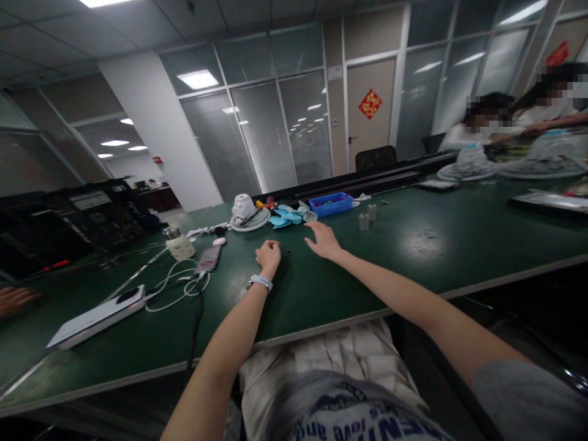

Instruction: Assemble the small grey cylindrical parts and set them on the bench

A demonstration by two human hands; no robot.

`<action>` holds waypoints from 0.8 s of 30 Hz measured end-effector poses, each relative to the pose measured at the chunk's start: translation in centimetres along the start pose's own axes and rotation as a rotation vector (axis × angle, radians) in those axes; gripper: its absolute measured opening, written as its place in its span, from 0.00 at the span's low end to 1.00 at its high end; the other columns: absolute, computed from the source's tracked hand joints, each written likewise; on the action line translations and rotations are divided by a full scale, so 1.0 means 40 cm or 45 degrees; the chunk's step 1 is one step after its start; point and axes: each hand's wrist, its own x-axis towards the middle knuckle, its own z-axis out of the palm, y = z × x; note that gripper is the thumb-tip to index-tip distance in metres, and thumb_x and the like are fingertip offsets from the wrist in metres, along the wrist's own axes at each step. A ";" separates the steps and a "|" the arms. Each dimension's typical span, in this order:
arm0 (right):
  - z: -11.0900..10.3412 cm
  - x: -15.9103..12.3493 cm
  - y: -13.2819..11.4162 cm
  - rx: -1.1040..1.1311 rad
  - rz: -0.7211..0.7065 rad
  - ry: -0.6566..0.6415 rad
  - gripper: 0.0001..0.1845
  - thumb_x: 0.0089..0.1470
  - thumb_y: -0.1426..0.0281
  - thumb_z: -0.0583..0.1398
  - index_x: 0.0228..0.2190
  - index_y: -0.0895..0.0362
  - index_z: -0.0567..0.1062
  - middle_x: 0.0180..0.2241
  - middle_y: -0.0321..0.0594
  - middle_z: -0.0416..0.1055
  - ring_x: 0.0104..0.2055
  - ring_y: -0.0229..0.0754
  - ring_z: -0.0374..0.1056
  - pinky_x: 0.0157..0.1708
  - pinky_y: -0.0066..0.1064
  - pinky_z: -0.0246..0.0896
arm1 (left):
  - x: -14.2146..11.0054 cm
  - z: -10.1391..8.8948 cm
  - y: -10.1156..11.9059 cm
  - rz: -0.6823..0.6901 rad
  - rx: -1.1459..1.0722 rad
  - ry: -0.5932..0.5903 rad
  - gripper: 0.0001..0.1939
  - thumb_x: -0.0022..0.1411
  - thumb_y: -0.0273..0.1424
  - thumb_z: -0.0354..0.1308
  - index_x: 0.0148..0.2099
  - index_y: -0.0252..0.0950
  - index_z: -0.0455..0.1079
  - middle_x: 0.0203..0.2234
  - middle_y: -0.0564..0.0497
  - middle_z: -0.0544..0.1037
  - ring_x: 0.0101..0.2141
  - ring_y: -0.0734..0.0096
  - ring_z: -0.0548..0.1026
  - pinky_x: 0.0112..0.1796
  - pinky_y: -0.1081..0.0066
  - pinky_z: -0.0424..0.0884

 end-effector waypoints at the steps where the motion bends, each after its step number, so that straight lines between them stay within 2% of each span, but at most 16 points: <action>1: 0.024 -0.002 -0.033 0.025 -0.093 -0.126 0.25 0.57 0.66 0.58 0.56 0.56 0.66 0.60 0.50 0.61 0.61 0.52 0.57 0.58 0.48 0.52 | 0.000 -0.001 0.001 -0.009 0.004 0.006 0.13 0.62 0.33 0.48 0.39 0.44 0.75 0.42 0.48 0.79 0.49 0.54 0.70 0.47 0.58 0.64; 3: 0.067 -0.005 -0.080 0.049 -0.234 -0.321 0.24 0.58 0.65 0.57 0.57 0.53 0.67 0.63 0.46 0.57 0.63 0.52 0.53 0.60 0.49 0.49 | -0.002 -0.002 0.003 -0.032 0.011 0.022 0.13 0.62 0.33 0.48 0.39 0.44 0.75 0.42 0.48 0.79 0.49 0.54 0.70 0.47 0.58 0.64; 5: 0.096 -0.007 -0.100 0.060 -0.307 -0.451 0.23 0.60 0.66 0.55 0.57 0.52 0.67 0.63 0.43 0.56 0.65 0.51 0.51 0.61 0.49 0.48 | -0.003 -0.003 0.005 -0.048 0.013 0.036 0.14 0.62 0.33 0.47 0.39 0.44 0.75 0.42 0.48 0.79 0.49 0.54 0.70 0.47 0.58 0.63; 9: 0.109 -0.007 -0.083 0.052 -0.312 -0.542 0.21 0.62 0.68 0.52 0.56 0.55 0.69 0.60 0.43 0.62 0.63 0.50 0.56 0.60 0.47 0.52 | -0.005 -0.003 0.008 -0.051 0.000 0.035 0.13 0.62 0.33 0.48 0.39 0.44 0.75 0.42 0.48 0.79 0.49 0.54 0.70 0.47 0.57 0.63; 14: 0.088 -0.007 -0.059 0.152 -0.236 -0.426 0.19 0.59 0.75 0.56 0.50 0.55 0.76 0.52 0.43 0.72 0.55 0.46 0.67 0.56 0.38 0.60 | -0.004 -0.002 0.006 -0.061 -0.013 0.023 0.12 0.62 0.34 0.49 0.39 0.43 0.74 0.42 0.48 0.79 0.50 0.52 0.69 0.47 0.56 0.63; 19: 0.069 0.001 -0.041 0.214 -0.095 -0.341 0.19 0.54 0.79 0.58 0.44 0.52 0.79 0.42 0.39 0.77 0.45 0.46 0.73 0.50 0.36 0.64 | -0.002 0.001 0.001 -0.054 -0.028 0.026 0.10 0.61 0.33 0.50 0.39 0.44 0.73 0.41 0.49 0.80 0.49 0.54 0.70 0.48 0.57 0.62; 22: 0.032 0.018 0.005 0.171 -0.012 -0.276 0.19 0.54 0.79 0.58 0.44 0.51 0.79 0.40 0.38 0.78 0.42 0.45 0.73 0.49 0.35 0.64 | 0.000 0.003 -0.003 -0.040 -0.028 0.015 0.09 0.61 0.33 0.51 0.39 0.43 0.73 0.41 0.49 0.80 0.48 0.55 0.71 0.47 0.58 0.63; 24: -0.011 0.030 0.059 0.104 0.075 -0.133 0.19 0.55 0.79 0.57 0.44 0.52 0.79 0.42 0.39 0.78 0.44 0.46 0.73 0.50 0.36 0.63 | 0.001 0.004 -0.006 -0.023 -0.027 0.005 0.09 0.60 0.33 0.51 0.39 0.43 0.73 0.41 0.49 0.80 0.48 0.56 0.71 0.47 0.59 0.63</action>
